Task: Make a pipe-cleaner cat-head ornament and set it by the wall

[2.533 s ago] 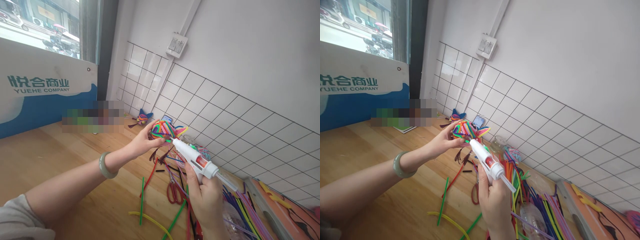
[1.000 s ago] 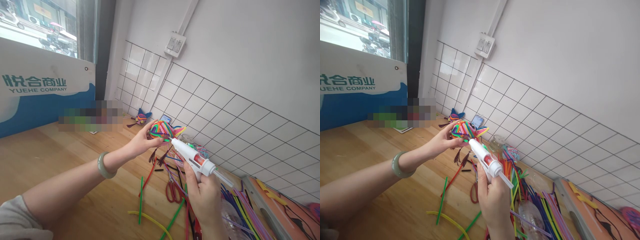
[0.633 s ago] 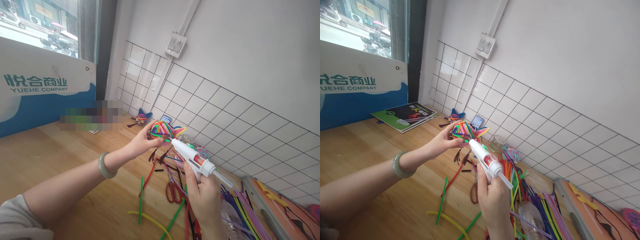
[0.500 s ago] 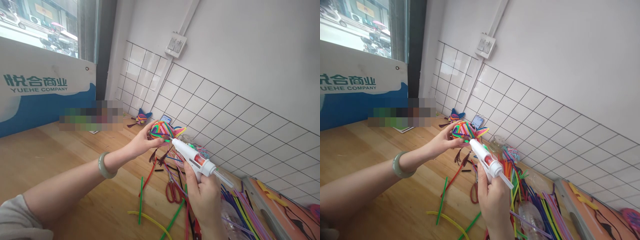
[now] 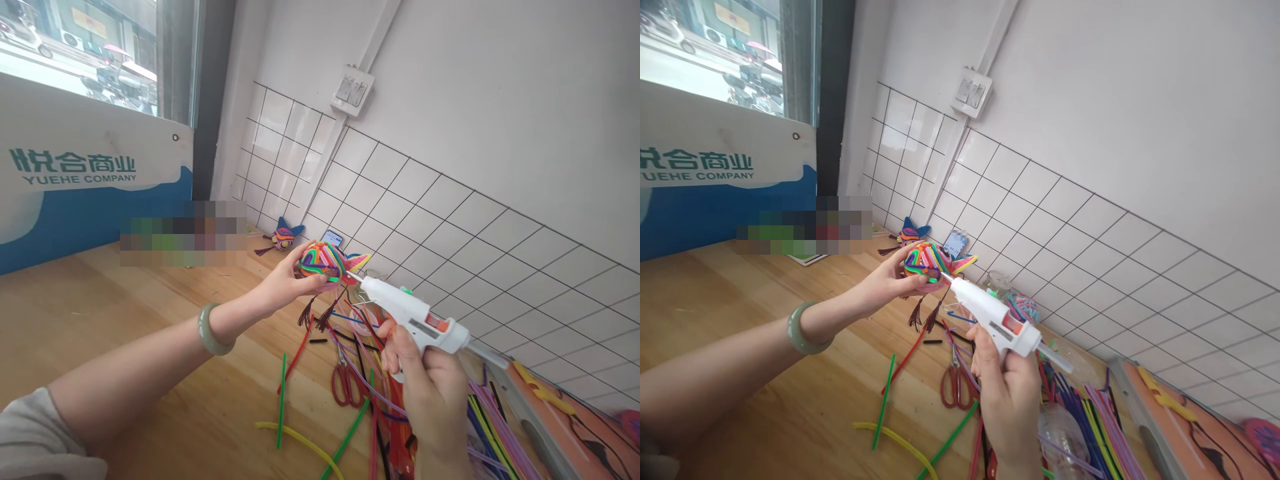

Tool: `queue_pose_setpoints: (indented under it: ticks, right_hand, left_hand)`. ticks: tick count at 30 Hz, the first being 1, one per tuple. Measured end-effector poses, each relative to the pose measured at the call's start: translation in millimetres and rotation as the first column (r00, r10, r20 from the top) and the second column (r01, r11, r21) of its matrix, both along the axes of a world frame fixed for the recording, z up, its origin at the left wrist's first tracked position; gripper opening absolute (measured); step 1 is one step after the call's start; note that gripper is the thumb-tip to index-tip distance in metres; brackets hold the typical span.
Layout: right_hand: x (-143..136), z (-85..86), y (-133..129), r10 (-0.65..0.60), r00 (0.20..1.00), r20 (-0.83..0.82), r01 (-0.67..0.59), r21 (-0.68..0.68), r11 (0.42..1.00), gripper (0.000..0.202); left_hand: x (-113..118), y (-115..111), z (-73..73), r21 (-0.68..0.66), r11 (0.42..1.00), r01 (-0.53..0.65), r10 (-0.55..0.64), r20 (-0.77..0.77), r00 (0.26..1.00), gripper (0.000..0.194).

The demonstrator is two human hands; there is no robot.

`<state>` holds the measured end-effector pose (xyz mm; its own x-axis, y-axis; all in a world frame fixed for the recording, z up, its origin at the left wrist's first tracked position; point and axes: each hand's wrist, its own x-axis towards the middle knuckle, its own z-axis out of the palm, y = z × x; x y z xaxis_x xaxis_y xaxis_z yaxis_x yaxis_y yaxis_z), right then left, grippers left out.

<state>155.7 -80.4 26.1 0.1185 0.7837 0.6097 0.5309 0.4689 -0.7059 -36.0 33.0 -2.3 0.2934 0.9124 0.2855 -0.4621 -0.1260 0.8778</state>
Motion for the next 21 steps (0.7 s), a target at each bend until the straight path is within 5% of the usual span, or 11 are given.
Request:
queue_pose_setpoints:
  ticks: [4, 8, 16, 21]
  right_hand:
    - [6, 6.5, 5, 0.218, 0.895, -0.389, -0.257, -0.05, 0.965, 0.024]
    - [9, 10.7, 12, 0.273, 0.749, -0.603, -0.401, -0.086, 0.912, 0.02]
    - [21, 8.2, 17, 0.377, 0.521, -0.765, -0.666, -0.089, 0.741, 0.02]
    - [33, -6.4, 22, 0.45, 0.487, -0.749, -0.804, -0.183, 0.566, 0.028]
  left_hand:
    - [0, 0, 1.2, -0.016, 1.0, 0.004, -0.004, -0.022, 1.0, 0.077]
    - [0, 2, -0.6, -0.025, 0.999, 0.02, -0.02, -0.019, 1.0, 0.074]
    - [-2, 7, -3.3, -0.044, 0.999, -0.022, 0.019, -0.059, 0.998, 0.07]
    - [-4, 14, -7.1, -0.028, 0.997, -0.074, 0.072, -0.072, 0.995, 0.068]
